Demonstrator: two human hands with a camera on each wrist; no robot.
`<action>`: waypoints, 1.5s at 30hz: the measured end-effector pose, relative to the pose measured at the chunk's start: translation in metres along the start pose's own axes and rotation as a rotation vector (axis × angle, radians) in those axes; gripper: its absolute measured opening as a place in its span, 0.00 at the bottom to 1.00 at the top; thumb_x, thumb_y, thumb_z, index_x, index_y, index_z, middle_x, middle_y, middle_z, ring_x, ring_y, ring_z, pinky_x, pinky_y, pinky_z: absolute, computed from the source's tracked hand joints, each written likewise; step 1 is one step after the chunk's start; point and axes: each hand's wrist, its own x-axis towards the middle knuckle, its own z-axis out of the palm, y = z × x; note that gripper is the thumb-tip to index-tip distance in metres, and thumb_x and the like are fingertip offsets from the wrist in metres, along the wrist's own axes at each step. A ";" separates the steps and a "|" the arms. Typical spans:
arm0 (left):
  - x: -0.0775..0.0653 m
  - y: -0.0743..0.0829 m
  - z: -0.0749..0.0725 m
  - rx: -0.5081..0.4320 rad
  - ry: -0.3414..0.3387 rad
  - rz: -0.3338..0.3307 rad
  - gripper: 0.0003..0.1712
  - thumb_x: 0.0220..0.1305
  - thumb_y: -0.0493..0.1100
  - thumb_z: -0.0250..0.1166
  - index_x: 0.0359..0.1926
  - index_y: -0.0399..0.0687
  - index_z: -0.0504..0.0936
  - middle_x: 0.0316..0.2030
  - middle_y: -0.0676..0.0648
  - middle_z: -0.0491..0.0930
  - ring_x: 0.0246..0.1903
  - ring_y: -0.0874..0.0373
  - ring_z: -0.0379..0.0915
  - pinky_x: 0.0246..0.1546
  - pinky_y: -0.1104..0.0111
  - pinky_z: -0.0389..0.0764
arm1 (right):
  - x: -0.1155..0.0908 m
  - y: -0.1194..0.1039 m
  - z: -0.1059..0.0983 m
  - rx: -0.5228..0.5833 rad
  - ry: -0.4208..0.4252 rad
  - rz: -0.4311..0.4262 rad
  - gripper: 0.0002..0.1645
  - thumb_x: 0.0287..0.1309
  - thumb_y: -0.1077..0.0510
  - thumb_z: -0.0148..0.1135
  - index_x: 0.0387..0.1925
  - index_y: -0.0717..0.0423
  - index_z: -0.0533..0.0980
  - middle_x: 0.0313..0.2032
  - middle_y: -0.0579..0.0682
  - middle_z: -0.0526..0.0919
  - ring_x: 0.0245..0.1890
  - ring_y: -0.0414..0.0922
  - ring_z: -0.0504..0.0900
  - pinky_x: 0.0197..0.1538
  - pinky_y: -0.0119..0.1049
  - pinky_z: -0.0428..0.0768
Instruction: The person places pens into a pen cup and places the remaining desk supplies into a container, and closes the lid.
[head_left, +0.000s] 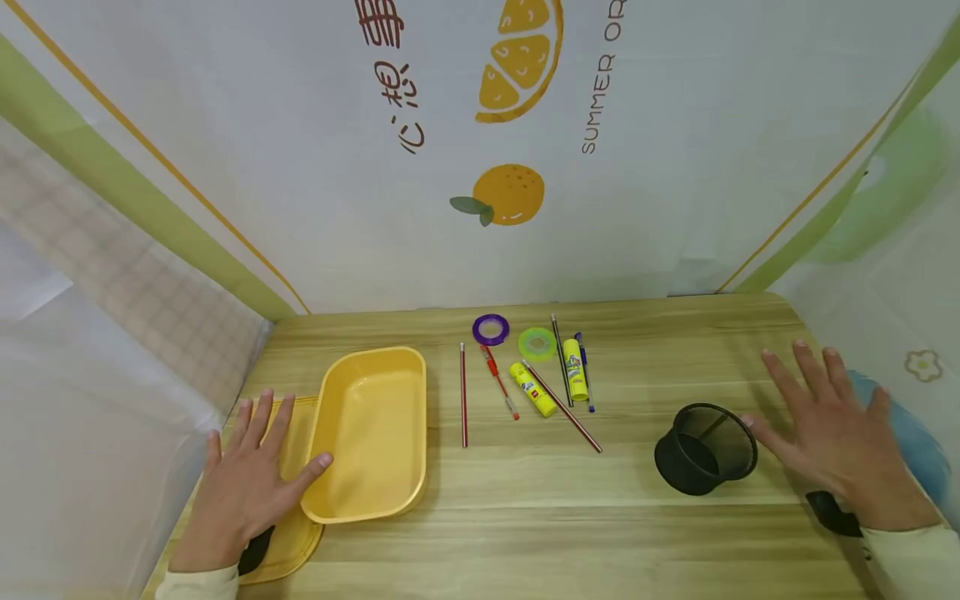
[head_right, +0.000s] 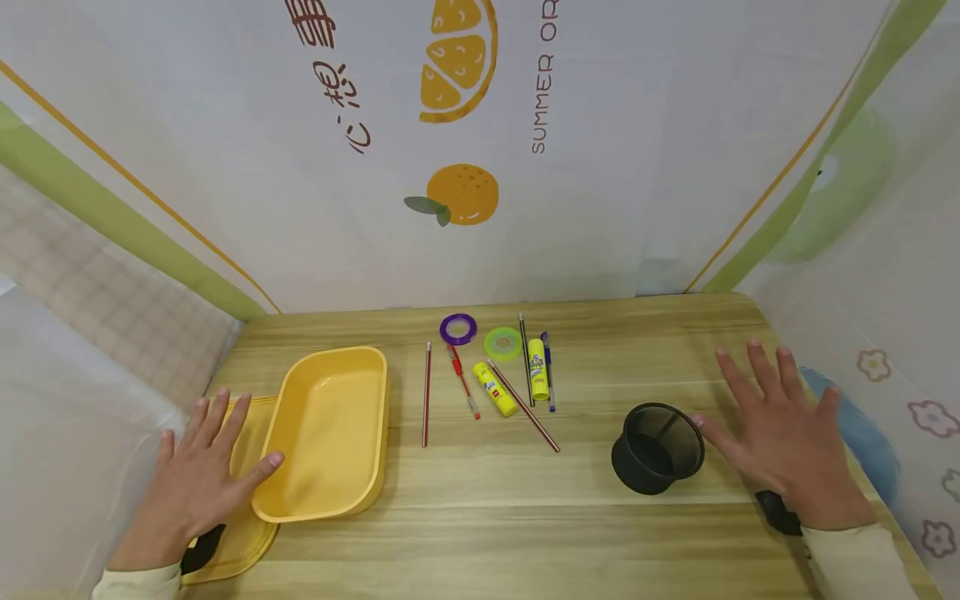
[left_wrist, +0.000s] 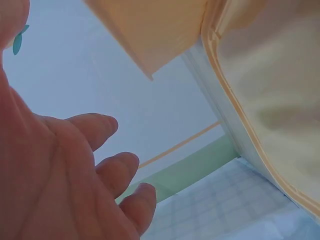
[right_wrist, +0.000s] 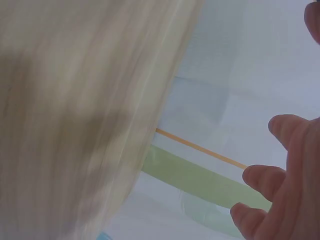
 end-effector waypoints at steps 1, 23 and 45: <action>0.000 0.000 -0.001 0.000 0.007 0.004 0.59 0.71 0.75 0.57 0.86 0.44 0.47 0.84 0.32 0.41 0.83 0.29 0.35 0.67 0.18 0.43 | 0.000 0.000 0.000 0.006 0.012 -0.005 0.58 0.69 0.28 0.58 0.87 0.42 0.43 0.85 0.63 0.38 0.84 0.69 0.33 0.56 0.92 0.49; 0.002 0.019 -0.008 -0.066 0.146 0.108 0.57 0.65 0.67 0.71 0.81 0.40 0.60 0.80 0.29 0.55 0.73 0.25 0.58 0.58 0.28 0.70 | 0.014 -0.005 -0.013 0.218 0.220 -0.158 0.47 0.67 0.41 0.69 0.77 0.60 0.66 0.74 0.73 0.65 0.75 0.73 0.62 0.70 0.75 0.60; -0.005 0.036 -0.006 -0.126 0.162 0.125 0.50 0.64 0.64 0.73 0.77 0.42 0.67 0.76 0.32 0.63 0.69 0.28 0.64 0.46 0.30 0.78 | 0.022 -0.033 -0.038 0.514 0.109 -0.191 0.35 0.73 0.56 0.65 0.77 0.54 0.67 0.74 0.67 0.69 0.74 0.67 0.65 0.79 0.28 0.49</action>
